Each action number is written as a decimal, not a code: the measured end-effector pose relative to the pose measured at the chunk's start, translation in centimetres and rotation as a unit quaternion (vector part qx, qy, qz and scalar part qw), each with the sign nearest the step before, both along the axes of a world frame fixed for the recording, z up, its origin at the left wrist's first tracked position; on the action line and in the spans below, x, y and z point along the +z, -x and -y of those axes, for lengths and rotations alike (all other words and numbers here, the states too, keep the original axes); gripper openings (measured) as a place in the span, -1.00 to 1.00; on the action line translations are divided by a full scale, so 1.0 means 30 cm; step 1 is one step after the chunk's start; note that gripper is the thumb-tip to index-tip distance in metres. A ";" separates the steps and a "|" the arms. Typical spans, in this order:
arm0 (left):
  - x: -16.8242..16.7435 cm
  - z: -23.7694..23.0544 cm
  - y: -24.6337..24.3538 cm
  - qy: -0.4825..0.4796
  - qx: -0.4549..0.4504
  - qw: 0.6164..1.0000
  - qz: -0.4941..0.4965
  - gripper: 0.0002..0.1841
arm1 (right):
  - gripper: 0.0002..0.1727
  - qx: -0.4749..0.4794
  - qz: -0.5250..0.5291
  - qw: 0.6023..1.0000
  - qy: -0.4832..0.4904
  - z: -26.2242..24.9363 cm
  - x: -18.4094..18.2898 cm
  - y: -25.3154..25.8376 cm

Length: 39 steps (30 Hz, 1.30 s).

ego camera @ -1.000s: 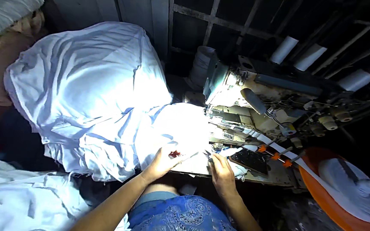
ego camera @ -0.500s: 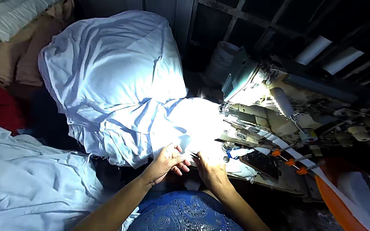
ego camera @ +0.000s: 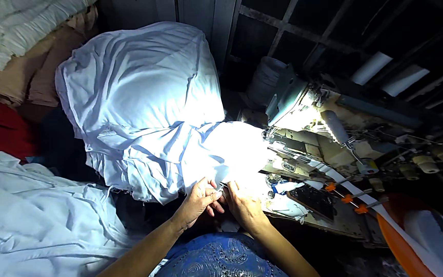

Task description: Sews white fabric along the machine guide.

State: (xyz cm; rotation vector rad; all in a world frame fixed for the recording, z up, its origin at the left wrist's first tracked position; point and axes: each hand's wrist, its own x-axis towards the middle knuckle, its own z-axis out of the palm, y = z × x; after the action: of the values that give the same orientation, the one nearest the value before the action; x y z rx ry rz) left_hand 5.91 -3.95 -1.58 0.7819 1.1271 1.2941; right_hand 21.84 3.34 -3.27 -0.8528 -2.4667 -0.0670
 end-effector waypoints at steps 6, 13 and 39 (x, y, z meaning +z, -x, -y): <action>-0.016 0.012 0.002 0.010 -0.005 1.000 0.001 -0.84 | -0.81 0.058 -0.028 0.996 0.060 -0.009 -0.002 -0.008; 0.019 -0.004 0.099 -0.109 -0.121 0.841 -0.516 -0.67 | -0.79 -0.007 -0.073 0.996 -0.060 -0.085 -0.121 -0.259; 0.214 -0.094 -0.042 -0.549 -0.141 0.635 -0.525 -0.46 | -0.84 0.268 -0.274 0.873 0.302 0.078 0.206 -0.349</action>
State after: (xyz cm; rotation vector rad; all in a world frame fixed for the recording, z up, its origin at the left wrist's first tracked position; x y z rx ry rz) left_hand 7.17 -1.12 4.85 2.7896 0.8185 1.1189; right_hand 32.32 0.98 2.92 -0.2957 -2.0734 1.0444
